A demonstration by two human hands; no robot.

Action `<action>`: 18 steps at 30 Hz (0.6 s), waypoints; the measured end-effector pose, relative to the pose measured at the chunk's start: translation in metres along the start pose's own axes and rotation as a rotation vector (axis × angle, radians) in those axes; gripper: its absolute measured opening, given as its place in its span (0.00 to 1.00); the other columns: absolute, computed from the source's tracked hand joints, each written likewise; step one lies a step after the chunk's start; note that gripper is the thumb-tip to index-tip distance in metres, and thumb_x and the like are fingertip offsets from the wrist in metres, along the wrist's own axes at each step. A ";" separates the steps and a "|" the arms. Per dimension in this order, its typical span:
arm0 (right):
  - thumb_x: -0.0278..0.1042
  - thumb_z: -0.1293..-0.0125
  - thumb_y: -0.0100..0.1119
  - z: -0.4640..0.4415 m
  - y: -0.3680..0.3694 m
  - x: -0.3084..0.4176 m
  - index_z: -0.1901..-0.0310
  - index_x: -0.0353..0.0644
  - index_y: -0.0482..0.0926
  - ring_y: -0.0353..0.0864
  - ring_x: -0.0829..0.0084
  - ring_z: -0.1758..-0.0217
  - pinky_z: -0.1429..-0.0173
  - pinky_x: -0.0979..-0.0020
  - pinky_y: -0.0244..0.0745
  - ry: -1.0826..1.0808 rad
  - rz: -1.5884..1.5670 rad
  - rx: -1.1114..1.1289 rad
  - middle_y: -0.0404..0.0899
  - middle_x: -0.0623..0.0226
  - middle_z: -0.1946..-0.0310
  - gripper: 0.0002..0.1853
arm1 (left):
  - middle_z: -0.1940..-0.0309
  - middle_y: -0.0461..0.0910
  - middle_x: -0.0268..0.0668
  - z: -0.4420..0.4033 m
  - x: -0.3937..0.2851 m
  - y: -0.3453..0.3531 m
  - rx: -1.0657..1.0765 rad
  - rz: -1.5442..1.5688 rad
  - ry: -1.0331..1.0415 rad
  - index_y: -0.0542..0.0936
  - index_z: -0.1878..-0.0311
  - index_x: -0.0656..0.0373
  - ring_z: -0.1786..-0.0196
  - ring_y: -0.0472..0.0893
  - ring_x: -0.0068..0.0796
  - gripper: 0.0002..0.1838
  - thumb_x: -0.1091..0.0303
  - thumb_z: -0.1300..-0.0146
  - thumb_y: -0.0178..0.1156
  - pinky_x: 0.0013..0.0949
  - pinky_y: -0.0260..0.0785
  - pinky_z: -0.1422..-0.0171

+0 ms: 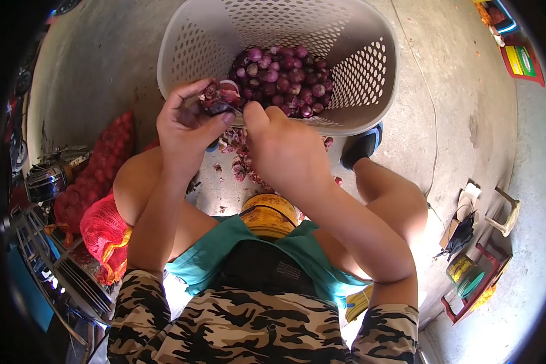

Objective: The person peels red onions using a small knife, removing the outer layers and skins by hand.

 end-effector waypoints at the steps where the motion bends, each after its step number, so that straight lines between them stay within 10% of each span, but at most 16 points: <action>1: 0.29 0.46 0.58 0.000 0.002 0.000 0.63 0.40 0.67 0.78 0.59 0.76 0.75 0.61 0.73 0.004 -0.004 -0.004 0.72 0.61 0.76 0.11 | 0.51 0.76 0.43 0.001 0.000 0.000 -0.005 0.033 -0.031 0.69 0.46 0.69 0.49 0.79 0.31 0.27 0.88 0.50 0.65 0.33 0.76 0.43; 18: 0.28 0.45 0.54 -0.005 0.013 -0.004 0.63 0.40 0.66 0.79 0.60 0.72 0.72 0.61 0.75 0.005 0.029 0.005 0.72 0.60 0.74 0.09 | 0.50 0.78 0.44 0.003 0.015 -0.003 -0.028 0.499 -0.415 0.71 0.45 0.66 0.49 0.79 0.32 0.17 0.77 0.38 0.56 0.35 0.76 0.43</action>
Point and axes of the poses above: each hand's wrist, its own z-axis away from the middle knuckle, its own y-axis out of the palm, x = y × z, the point moved 1 cm from there along -z, towards the middle knuckle
